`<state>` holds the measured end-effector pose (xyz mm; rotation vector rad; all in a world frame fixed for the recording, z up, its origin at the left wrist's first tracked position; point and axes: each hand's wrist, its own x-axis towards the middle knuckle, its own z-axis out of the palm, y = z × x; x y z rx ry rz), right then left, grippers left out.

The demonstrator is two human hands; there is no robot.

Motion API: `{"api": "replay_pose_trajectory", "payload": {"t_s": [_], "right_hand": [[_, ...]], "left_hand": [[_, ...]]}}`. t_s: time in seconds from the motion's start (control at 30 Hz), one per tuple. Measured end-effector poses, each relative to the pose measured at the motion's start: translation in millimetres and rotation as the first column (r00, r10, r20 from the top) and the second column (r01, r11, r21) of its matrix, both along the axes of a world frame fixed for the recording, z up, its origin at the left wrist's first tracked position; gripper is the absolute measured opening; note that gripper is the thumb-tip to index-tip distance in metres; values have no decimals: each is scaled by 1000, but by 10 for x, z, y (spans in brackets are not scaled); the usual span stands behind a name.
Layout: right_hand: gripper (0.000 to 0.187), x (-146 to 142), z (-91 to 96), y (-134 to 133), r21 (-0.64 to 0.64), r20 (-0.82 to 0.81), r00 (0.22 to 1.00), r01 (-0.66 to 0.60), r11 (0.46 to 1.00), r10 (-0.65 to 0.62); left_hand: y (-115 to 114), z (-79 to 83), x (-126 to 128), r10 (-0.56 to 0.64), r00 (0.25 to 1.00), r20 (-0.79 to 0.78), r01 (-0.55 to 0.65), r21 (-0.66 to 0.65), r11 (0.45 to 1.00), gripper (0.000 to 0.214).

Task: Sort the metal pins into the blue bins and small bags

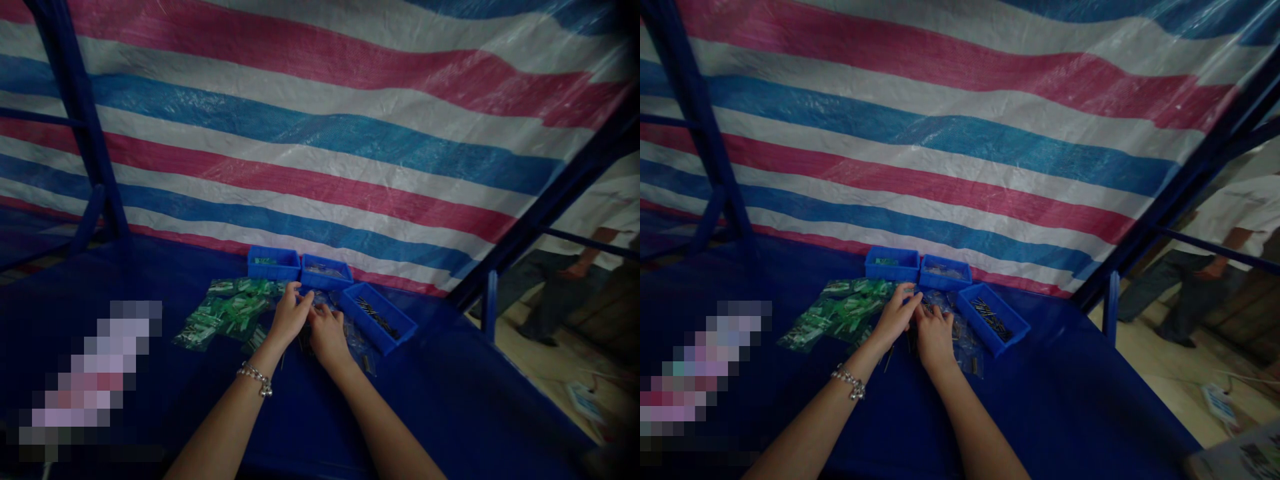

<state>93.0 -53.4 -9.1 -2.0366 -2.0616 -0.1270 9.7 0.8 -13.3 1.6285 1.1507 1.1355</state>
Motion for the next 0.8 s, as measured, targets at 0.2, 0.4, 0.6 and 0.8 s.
{"api": "replay_pose_trajectory", "payload": {"t_s": [0.2,0.4,0.6,0.8], "right_hand": [[52,2,-16,15,-5,6,1000,4,1000,-4],[50,7,-20,21,-12,1,1000,20,1000,-20],[47,-7,-8,14,-12,20,1000,18,1000,-18],[48,-2,-15,11,-6,16,1000,-5,1000,6]], "left_hand": [[-5,2,-3,-15,1000,6,15,-23,1000,35],[2,-5,-1,-16,1000,15,16,-47,999,36],[23,-21,8,-6,1000,21,7,-47,999,36],[26,-19,6,-6,1000,10,6,-45,999,36]]}}
